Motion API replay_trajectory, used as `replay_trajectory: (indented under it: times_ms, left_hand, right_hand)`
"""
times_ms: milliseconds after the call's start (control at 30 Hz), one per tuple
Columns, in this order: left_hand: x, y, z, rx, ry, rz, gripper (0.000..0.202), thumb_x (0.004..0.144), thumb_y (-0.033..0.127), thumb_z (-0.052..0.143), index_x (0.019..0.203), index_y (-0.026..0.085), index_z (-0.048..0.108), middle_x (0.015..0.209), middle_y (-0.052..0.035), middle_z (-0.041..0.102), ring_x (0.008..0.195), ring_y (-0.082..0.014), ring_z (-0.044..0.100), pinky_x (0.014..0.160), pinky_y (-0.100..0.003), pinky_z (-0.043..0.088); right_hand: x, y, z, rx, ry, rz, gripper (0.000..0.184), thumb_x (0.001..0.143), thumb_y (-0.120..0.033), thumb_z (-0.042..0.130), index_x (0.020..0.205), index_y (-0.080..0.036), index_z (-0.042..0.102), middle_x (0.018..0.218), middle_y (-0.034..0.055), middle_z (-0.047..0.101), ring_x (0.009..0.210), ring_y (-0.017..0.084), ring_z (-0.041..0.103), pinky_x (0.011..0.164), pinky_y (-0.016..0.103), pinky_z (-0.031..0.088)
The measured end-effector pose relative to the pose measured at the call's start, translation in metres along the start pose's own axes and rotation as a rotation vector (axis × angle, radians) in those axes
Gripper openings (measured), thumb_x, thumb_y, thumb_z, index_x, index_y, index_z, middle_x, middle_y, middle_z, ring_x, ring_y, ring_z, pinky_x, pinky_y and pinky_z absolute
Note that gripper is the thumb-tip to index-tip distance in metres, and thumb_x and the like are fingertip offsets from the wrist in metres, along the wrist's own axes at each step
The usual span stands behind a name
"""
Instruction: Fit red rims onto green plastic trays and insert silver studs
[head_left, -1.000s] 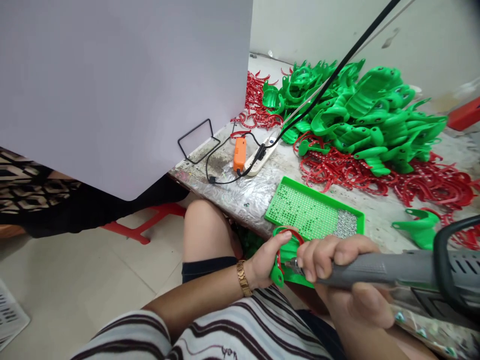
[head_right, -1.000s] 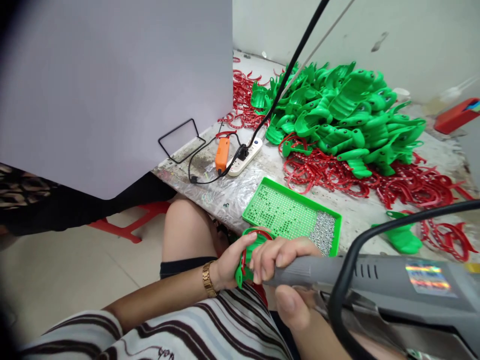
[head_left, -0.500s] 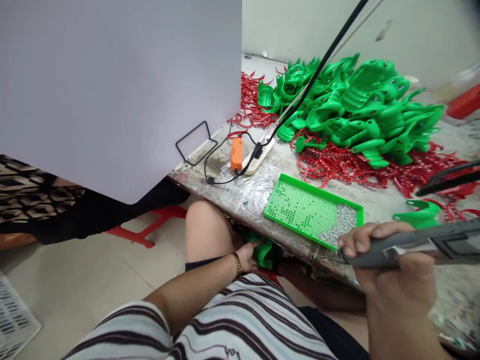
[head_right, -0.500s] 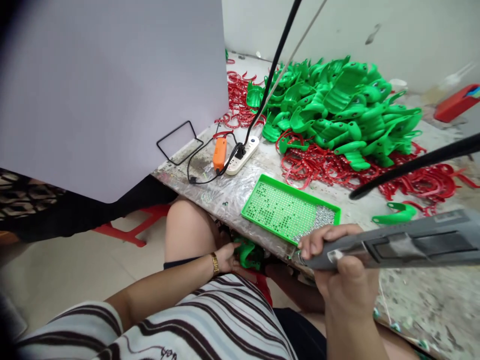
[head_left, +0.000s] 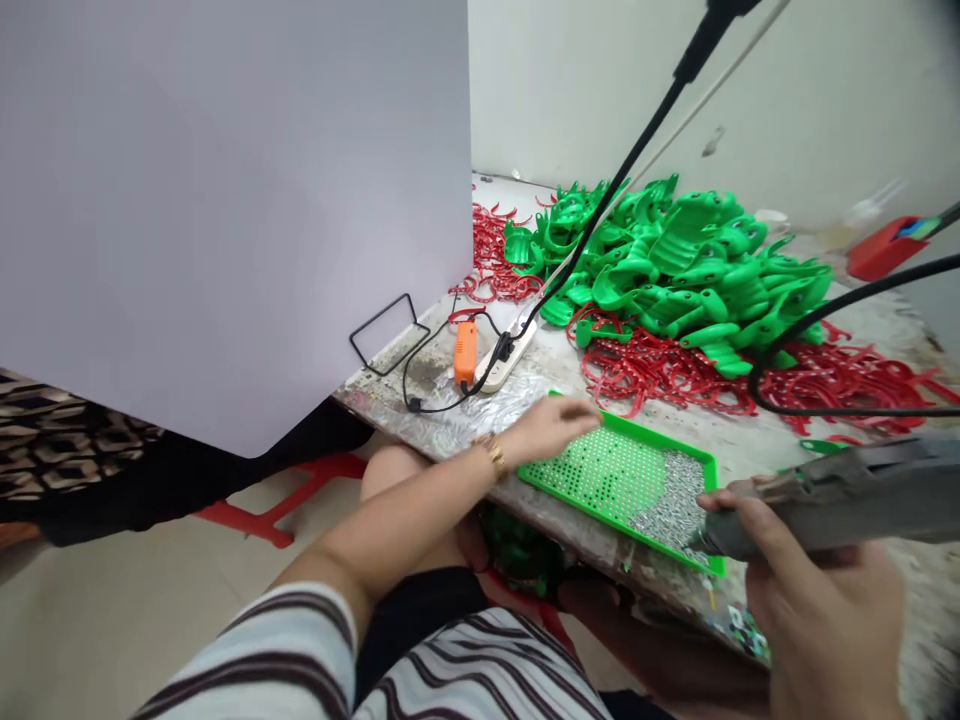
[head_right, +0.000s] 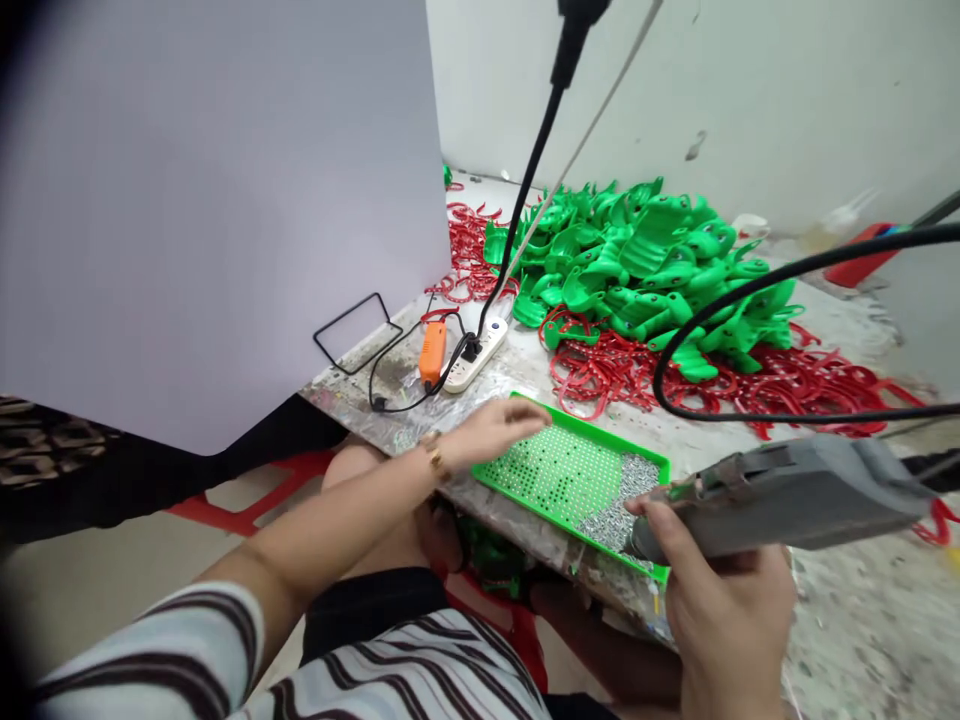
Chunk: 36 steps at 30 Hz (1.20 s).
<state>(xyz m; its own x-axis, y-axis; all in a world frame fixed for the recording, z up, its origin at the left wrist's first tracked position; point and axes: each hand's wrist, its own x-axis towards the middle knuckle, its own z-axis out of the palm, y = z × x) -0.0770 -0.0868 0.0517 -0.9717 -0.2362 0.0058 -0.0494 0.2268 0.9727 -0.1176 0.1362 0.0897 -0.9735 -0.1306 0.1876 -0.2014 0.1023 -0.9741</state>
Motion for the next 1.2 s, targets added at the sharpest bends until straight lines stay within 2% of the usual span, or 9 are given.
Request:
replay_trajectory:
  times_ms: [167,333,533,733,800,900,967,1067,1200]
  left_hand:
    - [0.125,-0.019,-0.017,0.277,0.27,0.019,0.033,0.072,0.011,0.063,0.105,0.005,0.066,0.147,-0.0205,0.029,0.14,-0.0351,0.02,0.116,-0.049,0.012]
    - [0.154,-0.031,-0.014,0.417,0.246,0.16,0.024,0.078,0.011,0.058,0.099,0.006,0.069,0.124,-0.0182,0.053,0.123,-0.0262,0.047,0.111,-0.042,0.032]
    - [0.089,-0.03,-0.012,0.533,0.265,0.424,0.03,0.085,0.012,0.048,0.107,0.015,0.068,0.12,-0.0099,0.057,0.113,-0.0167,0.055,0.101,-0.035,0.046]
    - [-0.012,-0.016,-0.008,0.568,0.309,0.658,0.031,0.087,0.013,0.043,0.106,0.016,0.068,0.113,-0.0097,0.064,0.106,-0.0152,0.06,0.092,-0.033,0.052]
    - [-0.047,-0.005,0.001,0.564,0.323,0.764,0.029,0.086,0.01,0.046,0.102,0.013,0.068,0.109,-0.011,0.066,0.102,-0.015,0.063,0.089,-0.029,0.054]
    - [-0.09,0.014,0.018,0.494,0.267,0.854,0.027,0.086,0.01,0.047,0.101,0.013,0.068,0.103,-0.0101,0.069,0.098,-0.0155,0.066,0.086,-0.027,0.055]
    - [-0.111,0.024,0.027,0.421,0.15,0.928,0.021,0.087,0.014,0.05,0.096,0.012,0.069,0.096,-0.0098,0.071,0.096,-0.0166,0.067,0.09,-0.027,0.054]
    - [-0.13,0.033,0.032,0.338,0.062,0.961,0.021,0.083,0.007,0.054,0.099,0.009,0.067,0.095,-0.0122,0.07,0.099,-0.0188,0.066,0.095,-0.029,0.051]
    - [-0.136,0.036,0.029,-0.11,0.196,0.738,0.038,0.078,0.009,0.06,0.114,0.021,0.063,0.11,-0.0094,0.063,0.107,-0.0188,0.06,0.095,-0.032,0.048]
  right_hand:
    - [0.003,-0.004,-0.009,-0.135,0.114,0.069,0.053,0.053,-0.046,0.082,0.09,-0.012,0.066,0.086,0.0074,0.067,0.076,0.016,0.062,0.063,0.023,0.052]
    - [0.01,-0.002,-0.021,-0.118,0.106,0.01,0.049,0.055,-0.045,0.08,0.087,-0.01,0.065,0.084,0.0067,0.066,0.074,0.014,0.062,0.063,0.02,0.053]
    - [0.017,0.001,-0.022,-0.055,0.185,-0.078,0.041,0.06,-0.037,0.079,0.091,-0.015,0.062,0.086,0.0042,0.064,0.079,0.012,0.062,0.075,0.021,0.052]
    - [0.029,0.01,-0.021,0.036,0.239,-0.088,0.068,0.06,-0.028,0.081,0.12,-0.018,0.051,0.102,0.0112,0.063,0.088,0.021,0.065,0.086,0.038,0.052]
    - [0.027,0.012,-0.019,-0.047,0.34,-0.281,0.076,0.058,-0.024,0.082,0.126,-0.017,0.049,0.116,0.0174,0.057,0.105,0.029,0.06,0.09,0.045,0.049]
    - [0.012,0.009,-0.007,-0.266,0.425,-0.802,0.072,0.061,-0.02,0.079,0.127,-0.016,0.051,0.127,0.0188,0.049,0.117,0.034,0.051,0.097,0.053,0.043]
    - [-0.001,0.005,0.005,-0.38,0.168,-0.864,0.057,0.069,-0.023,0.073,0.123,-0.016,0.055,0.122,0.0157,0.053,0.114,0.03,0.054,0.099,0.052,0.042]
    - [-0.011,0.004,0.015,-0.349,-0.341,-0.46,0.028,0.084,-0.032,0.06,0.107,-0.015,0.062,0.105,0.0096,0.064,0.097,0.019,0.063,0.084,0.033,0.054]
    - [-0.007,0.0,0.008,-0.161,-0.553,-0.243,0.023,0.085,-0.035,0.06,0.094,-0.016,0.069,0.091,0.0063,0.068,0.08,0.012,0.065,0.069,0.018,0.054]
